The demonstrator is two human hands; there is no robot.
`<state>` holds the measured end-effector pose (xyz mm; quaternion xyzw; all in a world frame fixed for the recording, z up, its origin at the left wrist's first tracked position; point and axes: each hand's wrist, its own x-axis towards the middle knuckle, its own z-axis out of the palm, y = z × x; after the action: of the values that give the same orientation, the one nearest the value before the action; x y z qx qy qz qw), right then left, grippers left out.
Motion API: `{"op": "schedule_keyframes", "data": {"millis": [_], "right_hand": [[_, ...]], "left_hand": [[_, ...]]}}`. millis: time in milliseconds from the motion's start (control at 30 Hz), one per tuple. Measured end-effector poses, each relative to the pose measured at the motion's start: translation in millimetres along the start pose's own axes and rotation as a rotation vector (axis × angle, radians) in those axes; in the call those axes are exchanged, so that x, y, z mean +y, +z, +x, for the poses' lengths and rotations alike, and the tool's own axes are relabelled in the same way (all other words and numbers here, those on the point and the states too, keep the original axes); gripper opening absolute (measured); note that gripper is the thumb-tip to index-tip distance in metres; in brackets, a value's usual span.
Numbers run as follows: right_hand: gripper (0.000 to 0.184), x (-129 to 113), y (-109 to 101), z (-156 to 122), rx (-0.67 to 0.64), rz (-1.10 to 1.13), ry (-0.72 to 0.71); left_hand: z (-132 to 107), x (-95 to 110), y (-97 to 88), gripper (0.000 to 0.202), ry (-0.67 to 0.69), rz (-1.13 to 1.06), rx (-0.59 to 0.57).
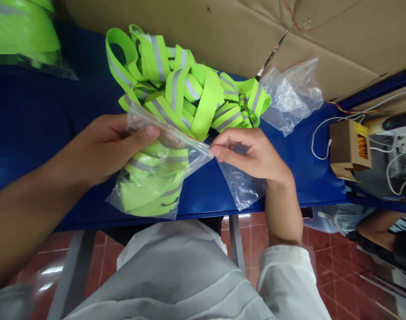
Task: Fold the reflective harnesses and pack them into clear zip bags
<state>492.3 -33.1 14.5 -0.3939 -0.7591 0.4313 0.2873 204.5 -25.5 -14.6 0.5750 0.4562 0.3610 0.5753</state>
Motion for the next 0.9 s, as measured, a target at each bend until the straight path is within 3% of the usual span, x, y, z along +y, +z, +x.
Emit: {"op": "schedule_keyframes", "data": {"millis": [100,267,400,533,667,900], "right_hand": [[0.020,3,6,1,0.155,0.122,0.017],[0.028,6,13,4,0.024,0.181,0.089],[0.029,6,17,3,0.132,0.094,0.135],[0.029,6,19,1,0.236,0.014,0.061],[0.030,9,25,2,0.275,-0.024,0.031],[0.031,12,33,8,0.230,0.097,0.023]], "left_hand": [[-1,-2,1.0,0.027,0.029,-0.055,0.021],[-2,-5,2.5,0.019,0.036,-0.205,0.086],[-2,-6,3.1,0.021,0.057,-0.236,0.149],[-2,-5,6.4,0.031,0.154,-0.216,0.175],[-4,-1,8.5,0.033,0.129,-0.194,0.144],[-4,-1,9.0,0.029,0.267,-0.023,0.222]]}}
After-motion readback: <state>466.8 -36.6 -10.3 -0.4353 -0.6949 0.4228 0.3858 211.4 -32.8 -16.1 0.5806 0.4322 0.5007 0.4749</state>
